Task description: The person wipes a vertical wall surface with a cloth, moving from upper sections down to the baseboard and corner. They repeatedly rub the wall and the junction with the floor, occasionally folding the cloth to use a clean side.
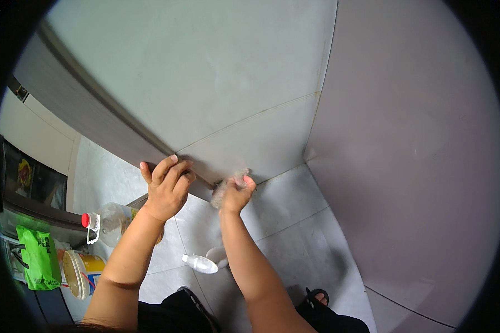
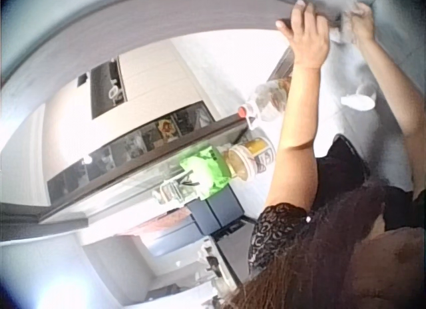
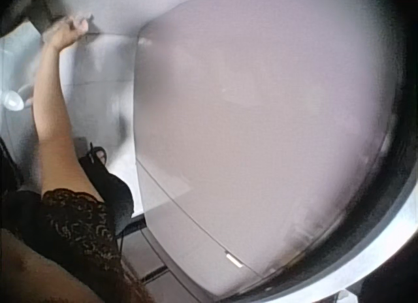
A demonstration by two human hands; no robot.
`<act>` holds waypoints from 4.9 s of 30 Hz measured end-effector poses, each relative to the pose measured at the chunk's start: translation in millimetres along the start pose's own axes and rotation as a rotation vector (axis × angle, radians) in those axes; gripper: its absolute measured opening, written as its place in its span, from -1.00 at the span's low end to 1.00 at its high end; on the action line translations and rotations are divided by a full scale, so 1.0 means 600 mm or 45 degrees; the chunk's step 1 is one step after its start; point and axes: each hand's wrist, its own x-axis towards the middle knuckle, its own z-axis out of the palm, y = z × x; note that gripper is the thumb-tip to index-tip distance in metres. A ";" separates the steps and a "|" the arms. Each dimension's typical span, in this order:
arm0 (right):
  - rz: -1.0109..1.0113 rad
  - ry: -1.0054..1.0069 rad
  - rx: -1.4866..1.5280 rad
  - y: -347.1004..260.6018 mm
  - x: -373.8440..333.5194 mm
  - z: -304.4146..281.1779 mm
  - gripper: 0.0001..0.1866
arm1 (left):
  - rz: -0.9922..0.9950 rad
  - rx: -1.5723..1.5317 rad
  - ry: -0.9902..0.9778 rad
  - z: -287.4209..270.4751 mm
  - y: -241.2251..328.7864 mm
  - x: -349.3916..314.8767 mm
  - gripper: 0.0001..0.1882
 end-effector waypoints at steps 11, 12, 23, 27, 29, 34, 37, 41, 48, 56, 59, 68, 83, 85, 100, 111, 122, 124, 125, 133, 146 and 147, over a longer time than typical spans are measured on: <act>0.177 -0.028 0.149 -0.031 -0.018 0.008 -0.59 | -0.002 -0.016 -0.011 -0.003 -0.002 0.005 -0.93; 0.279 -0.034 0.165 -0.034 -0.013 0.004 -0.59 | -0.008 -0.019 -0.022 -0.004 0.000 0.005 -0.94; -0.027 0.009 0.126 -0.001 -0.013 0.022 -0.60 | 0.020 -0.104 0.025 -0.004 -0.007 0.000 -0.91; 0.074 0.034 0.162 -0.007 0.000 0.014 -0.60 | 0.013 -0.169 0.088 -0.003 -0.005 0.001 -0.89; -0.345 0.002 0.100 0.000 -0.014 0.019 -0.61 | 0.041 -0.177 0.109 -0.003 -0.008 0.002 -0.89; -1.213 -0.138 -0.227 -0.132 -0.109 0.038 -0.70 | 0.048 -0.275 0.106 -0.006 -0.018 -0.013 -0.90; -1.647 -0.047 -0.522 -0.098 -0.065 0.022 -0.72 | 0.081 -0.272 0.090 -0.011 -0.023 -0.016 -0.89; -1.862 -0.117 -0.619 -0.043 -0.027 -0.018 -0.73 | 0.111 -0.263 0.076 -0.014 -0.024 -0.013 -0.92; -2.095 -0.074 -0.360 -0.154 -0.061 0.048 -0.70 | 0.059 -0.223 0.112 -0.006 -0.022 -0.013 -0.92; -1.788 -0.116 -0.619 -0.028 -0.026 -0.028 -0.66 | 0.073 -0.266 0.031 -0.021 -0.022 -0.011 -0.93; -1.949 -0.093 -0.559 -0.134 -0.063 0.021 -0.67 | 0.036 -0.285 -0.005 -0.020 -0.022 -0.015 -0.91; -1.869 -0.100 -0.693 -0.043 -0.028 -0.028 -0.68 | 0.079 -0.235 0.039 -0.017 -0.023 -0.015 -0.93; -1.686 -0.090 -0.586 -0.019 -0.030 -0.022 -0.69 | 0.054 -0.267 0.008 -0.017 -0.019 -0.020 -0.92; -1.823 -0.151 -0.495 -0.061 -0.054 0.009 -0.63 | 0.044 -0.273 0.019 -0.016 -0.022 -0.019 -0.94; -1.721 -0.104 -0.268 -0.093 -0.048 0.024 -0.71 | 0.058 -0.272 0.047 -0.017 -0.025 -0.027 -0.87; -1.907 -0.314 -1.013 -0.008 -0.003 -0.056 -0.58 | 0.035 -0.253 0.072 -0.011 -0.023 -0.034 -0.86; -1.917 -0.053 -0.240 -0.169 -0.053 0.050 -0.58 | 0.048 -0.219 0.070 -0.012 -0.022 -0.034 -0.85; -2.057 0.049 -0.461 -0.171 -0.048 0.062 -0.40 | 0.065 -0.220 0.077 -0.011 -0.024 -0.036 -0.85; -1.911 0.090 -0.502 -0.139 -0.026 0.061 -0.39 | 0.080 -0.223 0.090 -0.008 -0.024 -0.033 -0.86; -0.829 0.001 -0.784 0.020 0.025 -0.017 -0.45 | 0.042 -0.217 0.028 -0.010 -0.023 -0.042 -0.88; -1.134 0.017 -0.204 -0.167 -0.086 0.056 -0.44 | 0.054 -0.223 0.015 -0.011 -0.022 -0.035 -0.88; -1.084 0.049 -0.244 -0.157 -0.072 0.053 -0.43 | 0.063 -0.222 0.026 -0.010 -0.023 -0.033 -0.89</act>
